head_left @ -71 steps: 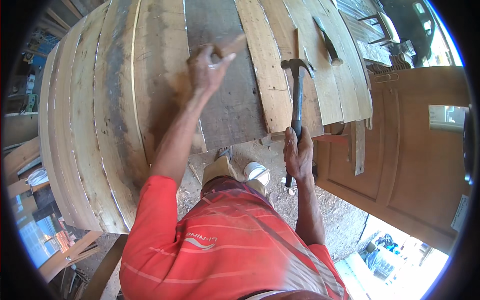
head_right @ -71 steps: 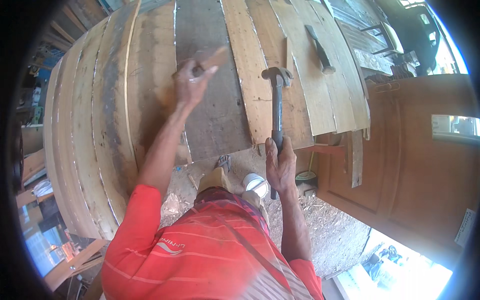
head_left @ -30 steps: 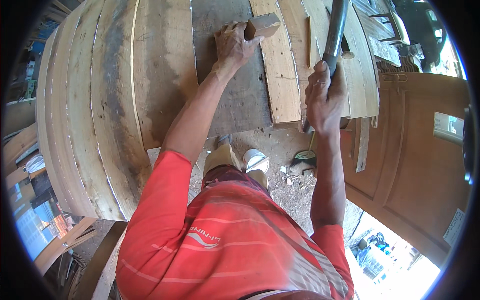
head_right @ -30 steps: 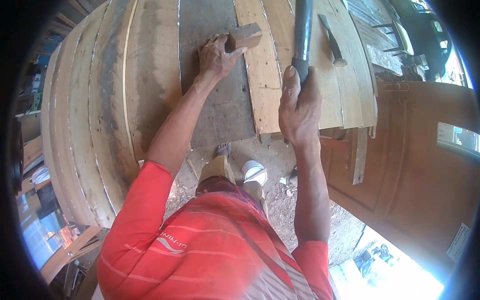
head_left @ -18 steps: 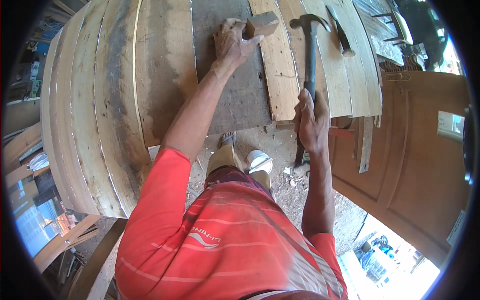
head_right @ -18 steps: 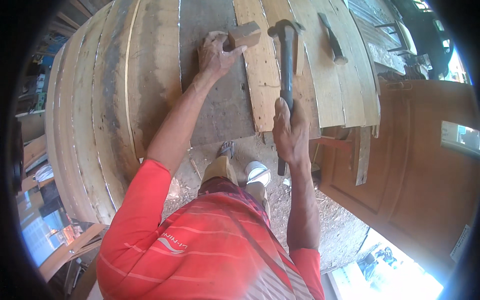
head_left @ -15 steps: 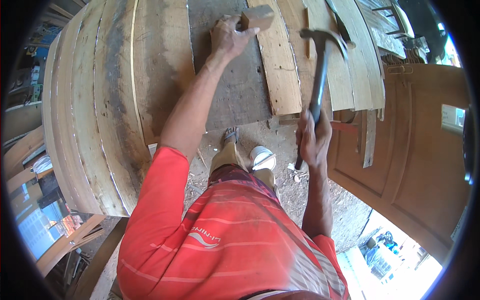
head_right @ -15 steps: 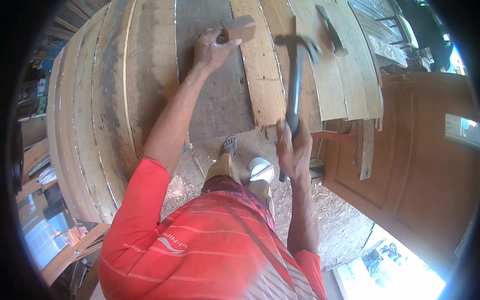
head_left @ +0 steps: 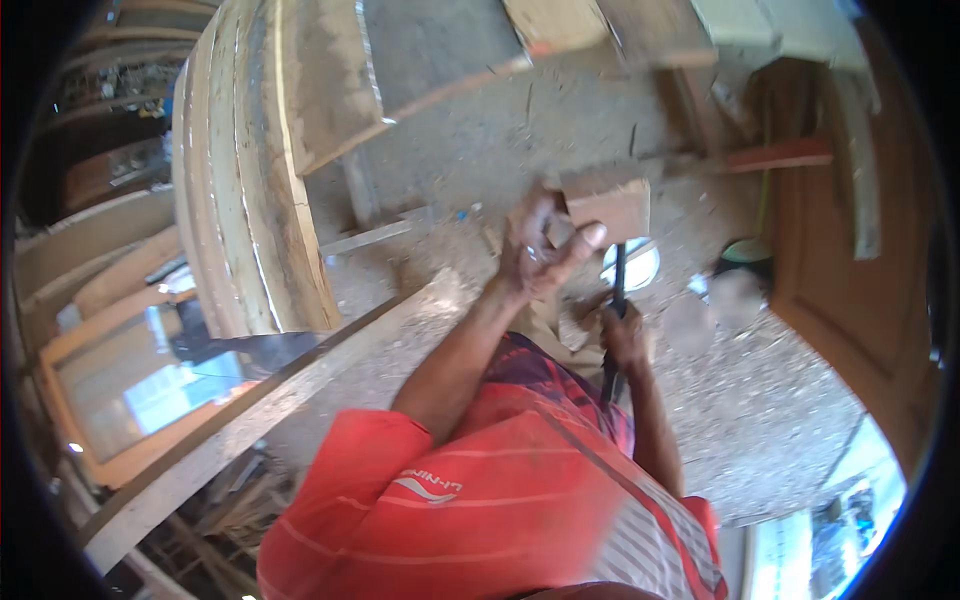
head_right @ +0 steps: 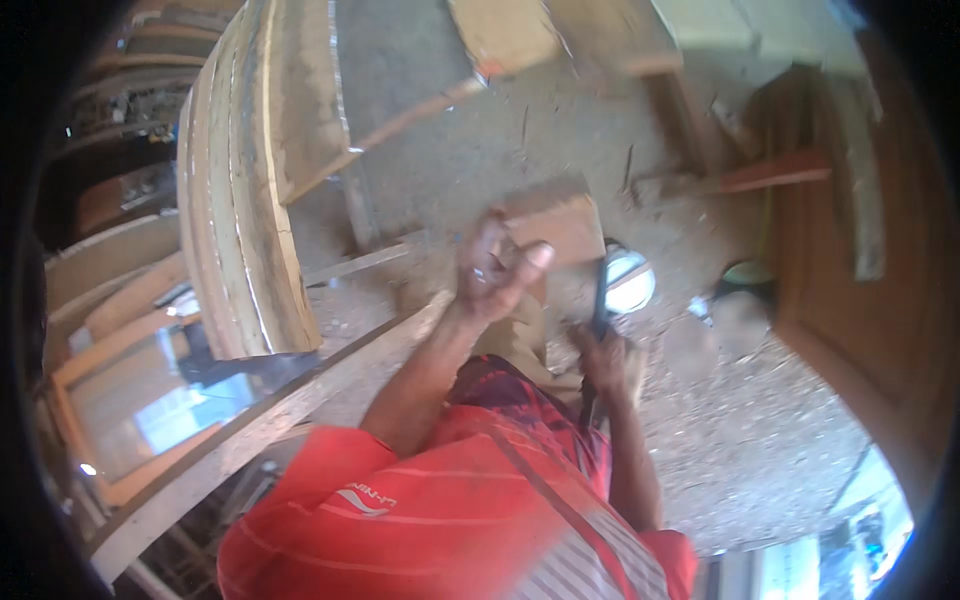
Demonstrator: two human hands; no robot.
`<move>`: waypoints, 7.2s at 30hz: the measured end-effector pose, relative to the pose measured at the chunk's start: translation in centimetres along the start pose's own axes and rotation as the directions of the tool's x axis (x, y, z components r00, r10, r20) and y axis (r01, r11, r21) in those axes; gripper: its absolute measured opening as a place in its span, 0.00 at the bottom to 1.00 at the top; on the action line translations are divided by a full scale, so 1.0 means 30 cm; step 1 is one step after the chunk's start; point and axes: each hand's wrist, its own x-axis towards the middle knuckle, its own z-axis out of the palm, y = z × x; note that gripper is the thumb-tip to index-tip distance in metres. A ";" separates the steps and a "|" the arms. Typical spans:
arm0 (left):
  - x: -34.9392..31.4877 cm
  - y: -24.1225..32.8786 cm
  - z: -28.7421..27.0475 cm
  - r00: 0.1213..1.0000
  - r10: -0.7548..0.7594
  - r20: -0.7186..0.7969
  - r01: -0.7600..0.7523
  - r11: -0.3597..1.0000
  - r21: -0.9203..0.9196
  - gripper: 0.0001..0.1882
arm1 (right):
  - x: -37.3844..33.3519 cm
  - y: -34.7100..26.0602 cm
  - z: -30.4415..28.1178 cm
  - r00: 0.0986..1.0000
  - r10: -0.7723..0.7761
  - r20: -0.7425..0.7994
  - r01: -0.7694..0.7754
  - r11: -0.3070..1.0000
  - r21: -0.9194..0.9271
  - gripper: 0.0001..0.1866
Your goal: The person aligns wooden boards on a workbench, placing a wooden block against the edges and tapping it with a hammer to join the boards together. The person then inserts wooden wedges into the assembly and drives them into place with the hammer.
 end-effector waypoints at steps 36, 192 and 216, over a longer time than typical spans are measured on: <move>-1.013 -1.160 -0.175 0.746 -0.657 0.108 0.217 0.393 0.894 0.26 | 0.505 0.851 0.369 0.927 0.374 -0.021 -0.259 0.681 0.685 0.16; 0.220 -0.076 -1.009 0.941 0.016 -0.338 0.310 0.361 0.879 0.39 | 0.447 -2.099 0.326 0.589 -0.729 0.348 0.676 0.209 -0.707 0.24; 0.232 -0.063 -1.008 0.944 0.034 -0.329 0.298 0.341 0.892 0.40 | 0.546 -2.057 0.232 0.610 -0.678 0.410 0.601 0.057 -0.798 0.23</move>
